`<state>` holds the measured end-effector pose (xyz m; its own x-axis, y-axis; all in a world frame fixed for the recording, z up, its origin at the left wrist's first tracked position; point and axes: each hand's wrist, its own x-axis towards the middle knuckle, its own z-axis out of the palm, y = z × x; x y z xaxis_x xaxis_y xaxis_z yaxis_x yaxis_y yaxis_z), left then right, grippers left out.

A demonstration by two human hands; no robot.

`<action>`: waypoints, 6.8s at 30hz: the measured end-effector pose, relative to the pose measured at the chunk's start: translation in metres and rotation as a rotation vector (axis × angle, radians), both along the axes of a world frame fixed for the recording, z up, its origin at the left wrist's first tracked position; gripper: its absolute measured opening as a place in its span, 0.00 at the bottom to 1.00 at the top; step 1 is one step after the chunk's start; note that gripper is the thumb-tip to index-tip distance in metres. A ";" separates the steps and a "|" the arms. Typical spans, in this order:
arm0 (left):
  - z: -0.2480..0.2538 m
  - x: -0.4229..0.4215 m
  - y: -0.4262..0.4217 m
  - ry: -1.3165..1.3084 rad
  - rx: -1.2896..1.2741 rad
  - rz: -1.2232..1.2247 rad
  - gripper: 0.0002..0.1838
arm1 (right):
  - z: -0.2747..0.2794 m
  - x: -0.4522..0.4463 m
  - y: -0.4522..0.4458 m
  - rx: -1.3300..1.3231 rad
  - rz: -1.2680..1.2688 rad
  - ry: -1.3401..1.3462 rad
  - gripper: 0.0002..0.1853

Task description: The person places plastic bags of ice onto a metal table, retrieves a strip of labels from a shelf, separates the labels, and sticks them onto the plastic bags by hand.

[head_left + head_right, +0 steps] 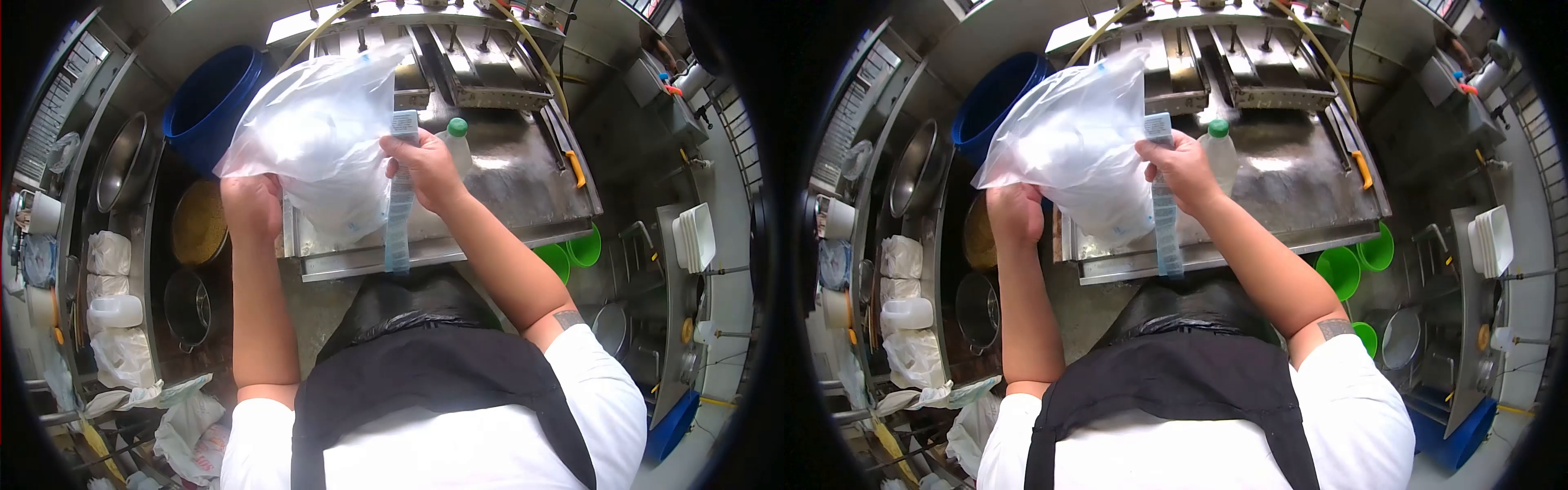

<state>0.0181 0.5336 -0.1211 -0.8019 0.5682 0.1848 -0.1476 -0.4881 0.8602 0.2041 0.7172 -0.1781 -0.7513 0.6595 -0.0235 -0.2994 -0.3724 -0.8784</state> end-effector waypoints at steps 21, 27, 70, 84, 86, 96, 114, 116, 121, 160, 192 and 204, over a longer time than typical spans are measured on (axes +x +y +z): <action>-0.005 0.003 0.011 0.297 -0.241 0.135 0.04 | -0.003 0.017 -0.001 0.036 0.009 0.021 0.06; 0.021 0.023 0.020 0.110 -0.194 -0.014 0.07 | -0.002 0.031 0.012 -0.024 0.058 0.097 0.07; -0.122 0.023 0.002 0.895 -0.544 0.108 0.45 | 0.137 -0.014 -0.005 0.037 0.207 0.448 0.11; -0.082 0.053 -0.026 0.629 -0.372 0.640 0.50 | 0.107 0.113 0.026 0.019 0.099 0.415 0.07; -0.065 0.074 -0.027 0.859 -0.475 0.413 0.43 | 0.098 0.121 0.030 0.025 0.097 0.422 0.09; -0.044 0.108 0.120 -0.182 -0.096 -0.355 0.09 | 0.020 0.133 0.067 -0.020 -0.187 0.118 0.07; -0.234 0.147 0.126 -0.614 -0.418 -0.514 0.15 | -0.152 0.138 0.038 -0.289 -0.345 -0.138 0.07; -0.211 0.153 0.125 -0.454 -0.486 -0.511 0.16 | -0.158 0.140 0.046 -0.336 -0.252 -0.177 0.07; -0.197 0.157 0.132 -0.384 -0.846 -0.489 0.14 | -0.140 0.154 0.050 -0.402 -0.104 -0.273 0.05; -0.202 0.171 0.059 0.194 -0.744 -0.118 0.33 | -0.114 0.208 0.085 -0.061 -0.137 -0.188 0.21; -0.167 0.210 0.118 0.578 -0.092 -0.018 0.36 | -0.114 0.191 0.033 0.116 0.029 -0.204 0.44; -0.179 0.196 0.160 0.621 -0.098 0.026 0.34 | -0.125 0.167 0.066 0.638 -0.091 -0.331 0.49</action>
<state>0.2139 0.6940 -0.3004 -0.5752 0.5879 0.5688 0.4047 -0.3997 0.8225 0.3706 0.7836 -0.3033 -0.7131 0.6801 0.1702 0.0141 0.2567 -0.9664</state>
